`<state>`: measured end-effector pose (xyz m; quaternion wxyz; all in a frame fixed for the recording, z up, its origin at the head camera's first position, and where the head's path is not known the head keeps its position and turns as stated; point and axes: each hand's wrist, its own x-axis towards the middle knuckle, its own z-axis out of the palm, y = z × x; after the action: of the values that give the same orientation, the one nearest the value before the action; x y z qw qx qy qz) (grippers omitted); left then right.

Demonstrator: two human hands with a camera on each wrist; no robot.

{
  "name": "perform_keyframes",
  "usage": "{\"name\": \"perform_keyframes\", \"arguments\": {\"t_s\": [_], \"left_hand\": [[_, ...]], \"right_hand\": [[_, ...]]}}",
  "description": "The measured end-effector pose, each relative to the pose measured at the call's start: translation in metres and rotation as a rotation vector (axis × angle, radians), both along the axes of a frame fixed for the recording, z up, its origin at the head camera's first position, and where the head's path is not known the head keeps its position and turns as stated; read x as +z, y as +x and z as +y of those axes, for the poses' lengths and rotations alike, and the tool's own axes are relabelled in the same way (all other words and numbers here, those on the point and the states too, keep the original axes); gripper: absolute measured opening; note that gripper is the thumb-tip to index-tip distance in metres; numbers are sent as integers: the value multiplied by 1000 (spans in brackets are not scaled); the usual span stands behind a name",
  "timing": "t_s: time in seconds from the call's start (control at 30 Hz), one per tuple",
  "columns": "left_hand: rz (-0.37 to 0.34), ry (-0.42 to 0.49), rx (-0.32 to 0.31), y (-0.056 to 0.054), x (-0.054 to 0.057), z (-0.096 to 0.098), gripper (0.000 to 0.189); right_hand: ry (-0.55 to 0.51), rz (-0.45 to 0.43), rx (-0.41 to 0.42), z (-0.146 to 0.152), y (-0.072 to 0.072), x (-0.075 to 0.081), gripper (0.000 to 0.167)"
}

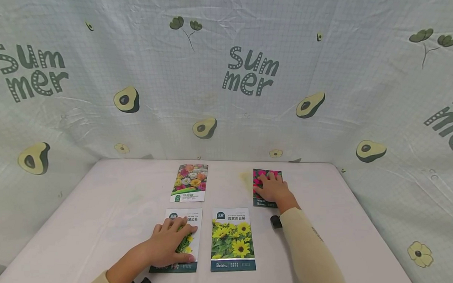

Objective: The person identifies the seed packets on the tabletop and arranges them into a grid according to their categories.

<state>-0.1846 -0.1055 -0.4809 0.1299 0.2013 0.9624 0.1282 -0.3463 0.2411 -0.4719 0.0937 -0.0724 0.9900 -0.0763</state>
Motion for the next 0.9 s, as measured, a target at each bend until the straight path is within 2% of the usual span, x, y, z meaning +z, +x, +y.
{"name": "perform_keyframes", "arguments": {"t_s": [0.4,0.9], "left_hand": [[-21,2,23,-4,1,5,83],[-11,7,18,-3,2,5,83]], "right_hand": [[-21,-6,21,3,-11,-1,66],[-32,-7,18,-7,-13,0,64]]}}
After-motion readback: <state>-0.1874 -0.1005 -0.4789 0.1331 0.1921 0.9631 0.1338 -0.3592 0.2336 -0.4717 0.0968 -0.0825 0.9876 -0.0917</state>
